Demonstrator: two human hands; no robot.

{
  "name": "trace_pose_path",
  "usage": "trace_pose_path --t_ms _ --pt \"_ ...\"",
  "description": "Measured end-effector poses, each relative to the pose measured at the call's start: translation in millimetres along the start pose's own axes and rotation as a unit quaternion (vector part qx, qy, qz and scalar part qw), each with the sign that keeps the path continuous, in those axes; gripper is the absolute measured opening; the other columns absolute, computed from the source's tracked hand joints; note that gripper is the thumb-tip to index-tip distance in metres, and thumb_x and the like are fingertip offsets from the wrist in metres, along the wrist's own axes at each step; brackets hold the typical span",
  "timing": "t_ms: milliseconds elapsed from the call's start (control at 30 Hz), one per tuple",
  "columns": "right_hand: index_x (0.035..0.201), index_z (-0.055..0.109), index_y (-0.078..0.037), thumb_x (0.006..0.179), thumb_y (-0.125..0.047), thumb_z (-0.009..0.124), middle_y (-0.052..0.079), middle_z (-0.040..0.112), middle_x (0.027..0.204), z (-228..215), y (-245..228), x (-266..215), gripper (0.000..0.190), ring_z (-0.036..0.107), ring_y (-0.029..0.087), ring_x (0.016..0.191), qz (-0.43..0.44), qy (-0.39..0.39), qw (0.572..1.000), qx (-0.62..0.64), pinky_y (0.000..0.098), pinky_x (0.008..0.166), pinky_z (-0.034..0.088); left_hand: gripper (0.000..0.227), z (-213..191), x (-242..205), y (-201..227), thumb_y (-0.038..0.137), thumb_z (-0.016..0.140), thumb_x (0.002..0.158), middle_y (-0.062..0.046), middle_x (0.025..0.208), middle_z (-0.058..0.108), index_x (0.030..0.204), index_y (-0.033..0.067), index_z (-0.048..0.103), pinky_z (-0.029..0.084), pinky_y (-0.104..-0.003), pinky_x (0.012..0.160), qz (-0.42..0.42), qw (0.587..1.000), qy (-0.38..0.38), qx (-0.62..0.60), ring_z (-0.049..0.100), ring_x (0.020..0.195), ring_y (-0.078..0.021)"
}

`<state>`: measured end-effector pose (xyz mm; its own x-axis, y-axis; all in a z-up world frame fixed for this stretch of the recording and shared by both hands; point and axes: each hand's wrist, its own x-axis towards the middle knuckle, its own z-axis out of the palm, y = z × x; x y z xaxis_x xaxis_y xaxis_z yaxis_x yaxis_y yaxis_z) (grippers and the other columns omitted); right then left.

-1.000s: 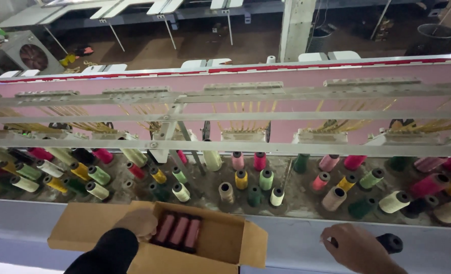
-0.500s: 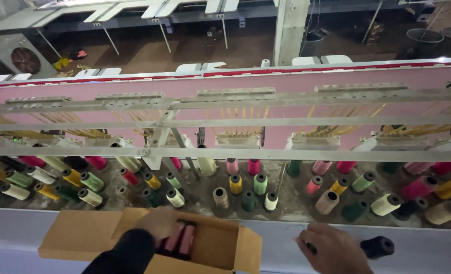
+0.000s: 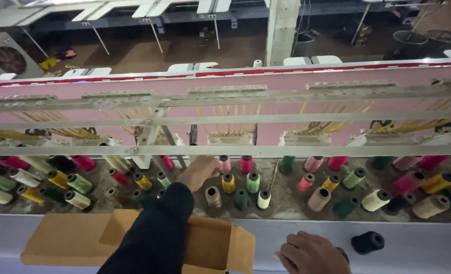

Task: Organizing and loading thread spools onto the spindles of an industrial embroidery machine.

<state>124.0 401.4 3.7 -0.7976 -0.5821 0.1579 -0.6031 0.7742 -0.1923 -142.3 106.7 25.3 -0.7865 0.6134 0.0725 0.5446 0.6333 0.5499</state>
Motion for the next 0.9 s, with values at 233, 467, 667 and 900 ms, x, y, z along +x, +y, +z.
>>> trace_pose_path --t_ms 233,467,667,900 --pt "0.073 0.063 -0.016 0.102 -0.035 0.07 0.001 0.055 0.07 -2 4 0 0.035 0.058 0.023 0.062 0.0 0.016 1.0 -0.013 0.0444 0.049 0.046 0.027 -69 -26 101 0.028 0.062 0.099 -0.004 0.074 0.066 0.079 0.0103 0.068 0.047 -0.026 0.071 -0.32 0.87 0.035 -0.372 0.056 0.068 -0.0116" --pt "0.075 0.067 -0.022 0.1 -0.045 0.063 -0.001 0.063 0.074 -28 23 -10 0.034 0.064 0.024 0.074 0.112 -0.018 0.993 -0.038 0.0464 0.068 0.051 0.031 -65 -25 28 0.006 0.052 0.073 -0.001 0.047 0.031 0.064 0.0194 0.025 0.016 -0.031 0.045 -0.372 0.858 0.143 -0.324 0.027 0.043 -0.0138" --pt "0.087 0.072 -0.028 0.104 -0.055 0.049 -0.01 0.066 0.085 -59 42 -25 0.04 0.065 0.012 0.088 0.278 -0.246 0.927 -0.061 0.0373 0.079 0.051 0.019 -55 -3 -10 0.021 0.062 0.086 -0.011 0.083 0.056 0.087 0.0166 0.043 0.04 -0.04 0.064 -0.385 0.895 0.142 -0.174 0.053 0.076 -0.0265" --pt "0.074 0.07 -0.024 0.1 -0.05 0.053 -0.006 0.071 0.08 -42 65 -35 0.04 0.07 0.019 0.085 0.258 -0.186 0.945 -0.074 0.0432 0.079 0.054 0.036 -31 -1 -21 0.04 0.055 0.092 -0.013 0.117 0.071 0.128 0.0317 0.054 0.044 -0.054 0.097 -0.322 0.922 0.053 0.207 0.065 0.116 -0.0392"
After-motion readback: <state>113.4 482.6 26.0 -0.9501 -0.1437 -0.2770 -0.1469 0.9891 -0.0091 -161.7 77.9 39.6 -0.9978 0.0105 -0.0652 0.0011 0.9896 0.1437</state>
